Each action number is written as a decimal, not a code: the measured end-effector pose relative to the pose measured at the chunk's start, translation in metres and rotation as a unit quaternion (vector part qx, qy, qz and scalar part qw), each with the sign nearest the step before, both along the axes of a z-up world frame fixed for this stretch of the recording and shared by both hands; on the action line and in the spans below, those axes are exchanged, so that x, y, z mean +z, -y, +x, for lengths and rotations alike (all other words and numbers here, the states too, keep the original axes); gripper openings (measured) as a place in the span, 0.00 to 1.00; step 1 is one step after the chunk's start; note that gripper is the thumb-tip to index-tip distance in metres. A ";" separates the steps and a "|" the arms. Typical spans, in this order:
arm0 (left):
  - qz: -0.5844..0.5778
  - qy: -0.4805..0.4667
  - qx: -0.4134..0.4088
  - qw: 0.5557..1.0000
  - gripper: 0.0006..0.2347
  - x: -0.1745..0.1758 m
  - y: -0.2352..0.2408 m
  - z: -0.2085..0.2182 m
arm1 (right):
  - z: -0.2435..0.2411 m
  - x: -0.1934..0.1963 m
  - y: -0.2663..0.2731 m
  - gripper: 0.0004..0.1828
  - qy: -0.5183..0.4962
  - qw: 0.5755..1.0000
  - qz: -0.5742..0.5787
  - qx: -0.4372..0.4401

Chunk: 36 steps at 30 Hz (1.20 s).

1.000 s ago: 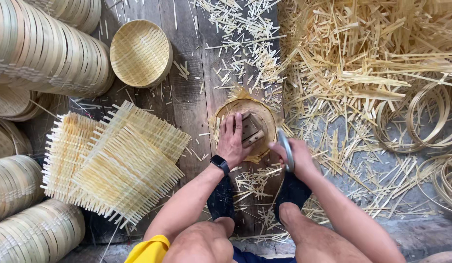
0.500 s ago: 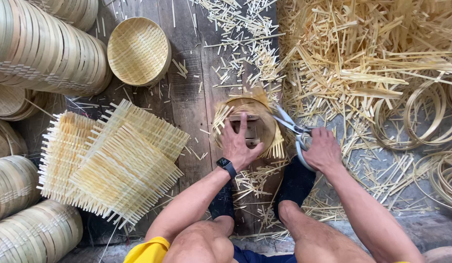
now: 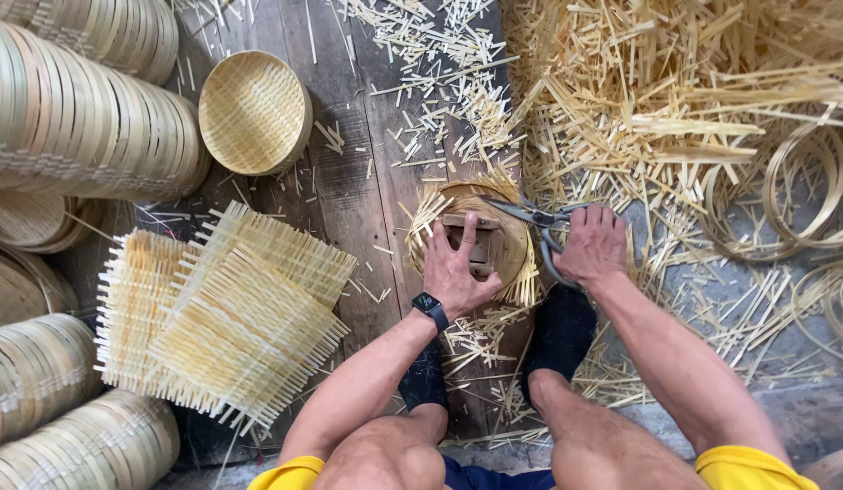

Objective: The person assembles a circular bamboo basket component by placing a woven mat onto a wooden mold, fitting a bamboo hoop over it, and trimming the excess bamboo with shears.

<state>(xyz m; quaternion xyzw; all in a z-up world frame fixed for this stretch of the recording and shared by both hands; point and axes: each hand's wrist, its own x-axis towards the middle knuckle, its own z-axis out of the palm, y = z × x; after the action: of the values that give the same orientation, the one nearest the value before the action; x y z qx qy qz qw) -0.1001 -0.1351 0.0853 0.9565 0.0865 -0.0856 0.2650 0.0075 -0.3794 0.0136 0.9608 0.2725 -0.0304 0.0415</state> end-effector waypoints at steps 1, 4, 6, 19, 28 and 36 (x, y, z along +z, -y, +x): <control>0.004 -0.004 -0.008 1.000 0.52 0.001 0.000 0.000 | 0.000 -0.006 0.005 0.23 -0.033 0.999 0.007 -0.005; 0.004 -0.015 -0.035 0.999 0.51 0.006 -0.006 0.000 | 0.007 -0.012 0.035 0.18 -0.089 0.996 0.007 -0.001; -0.016 -0.024 -0.054 0.998 0.51 0.008 -0.009 0.002 | 0.013 -0.006 0.041 0.22 -0.100 0.995 -0.001 0.004; 0.000 -0.049 -0.184 0.982 0.46 0.034 -0.021 0.023 | 0.022 0.002 0.041 0.25 -0.149 0.989 -0.015 0.005; 0.059 -0.076 -0.155 0.983 0.45 0.023 -0.009 0.015 | 0.013 -0.017 0.032 0.18 -0.104 0.994 0.015 -0.008; 0.014 -0.034 0.040 0.999 0.48 -0.011 0.026 0.013 | 0.003 0.020 0.012 0.35 -0.007 0.998 0.056 0.011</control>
<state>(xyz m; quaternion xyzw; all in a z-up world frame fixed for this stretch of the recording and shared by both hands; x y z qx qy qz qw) -0.0871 -0.1615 0.0743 0.9523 0.1350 -0.1061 0.2521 0.0102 -0.3913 0.0332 0.9583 0.2845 -0.0218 -0.0143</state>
